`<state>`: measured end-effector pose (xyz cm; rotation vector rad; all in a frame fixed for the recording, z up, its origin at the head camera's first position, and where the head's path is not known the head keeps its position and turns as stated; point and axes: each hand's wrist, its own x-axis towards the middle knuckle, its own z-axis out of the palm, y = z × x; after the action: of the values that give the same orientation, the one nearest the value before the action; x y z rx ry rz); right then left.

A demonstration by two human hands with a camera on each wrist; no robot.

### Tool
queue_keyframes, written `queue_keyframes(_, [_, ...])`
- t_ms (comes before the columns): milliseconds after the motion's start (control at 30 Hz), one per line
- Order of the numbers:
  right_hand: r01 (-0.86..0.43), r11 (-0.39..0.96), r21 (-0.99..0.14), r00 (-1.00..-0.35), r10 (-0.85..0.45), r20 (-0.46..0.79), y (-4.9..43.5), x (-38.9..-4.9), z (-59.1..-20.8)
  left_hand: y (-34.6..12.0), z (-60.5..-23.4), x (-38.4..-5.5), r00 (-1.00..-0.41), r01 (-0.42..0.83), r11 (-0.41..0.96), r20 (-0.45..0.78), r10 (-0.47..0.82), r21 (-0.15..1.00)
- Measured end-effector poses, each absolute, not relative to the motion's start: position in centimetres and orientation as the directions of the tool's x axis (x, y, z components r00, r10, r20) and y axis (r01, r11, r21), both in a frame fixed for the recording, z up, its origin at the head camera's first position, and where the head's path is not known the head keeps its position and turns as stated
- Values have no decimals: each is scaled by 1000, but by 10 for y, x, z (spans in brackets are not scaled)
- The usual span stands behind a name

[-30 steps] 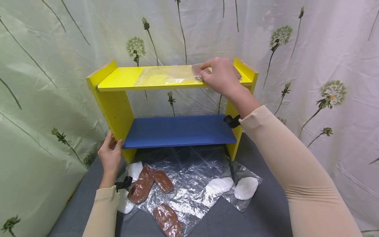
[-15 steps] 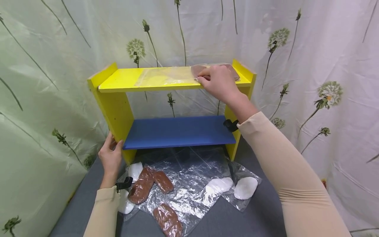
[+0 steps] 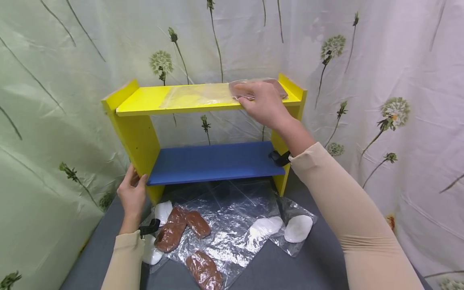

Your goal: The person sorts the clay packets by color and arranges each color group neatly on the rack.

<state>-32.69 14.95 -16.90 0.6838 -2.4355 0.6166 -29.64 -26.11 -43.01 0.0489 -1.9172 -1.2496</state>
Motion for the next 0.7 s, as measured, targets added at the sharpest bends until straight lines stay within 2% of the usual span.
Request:
queue_keyframes(167, [-682, 698, -218, -603, -368, 707, 146, -309, -179, -260, -430, -297, -656, 380, 502, 609, -446, 777])
queue_keyframes(267, [-729, 650, -214, -555, -379, 741, 144, -298, -189, -259, -429, -296, -663, 375, 496, 601, -446, 783])
queue_keyframes(500, [-761, 593, -264, -545, -363, 756, 138, -275, -215, -259, -428, -297, -675, 369, 482, 586, -448, 795])
queue_keyframes(700, [-790, 533, -304, -550, -395, 736, 125, -261, -254, -260, -428, -298, -674, 361, 495, 588, -448, 790])
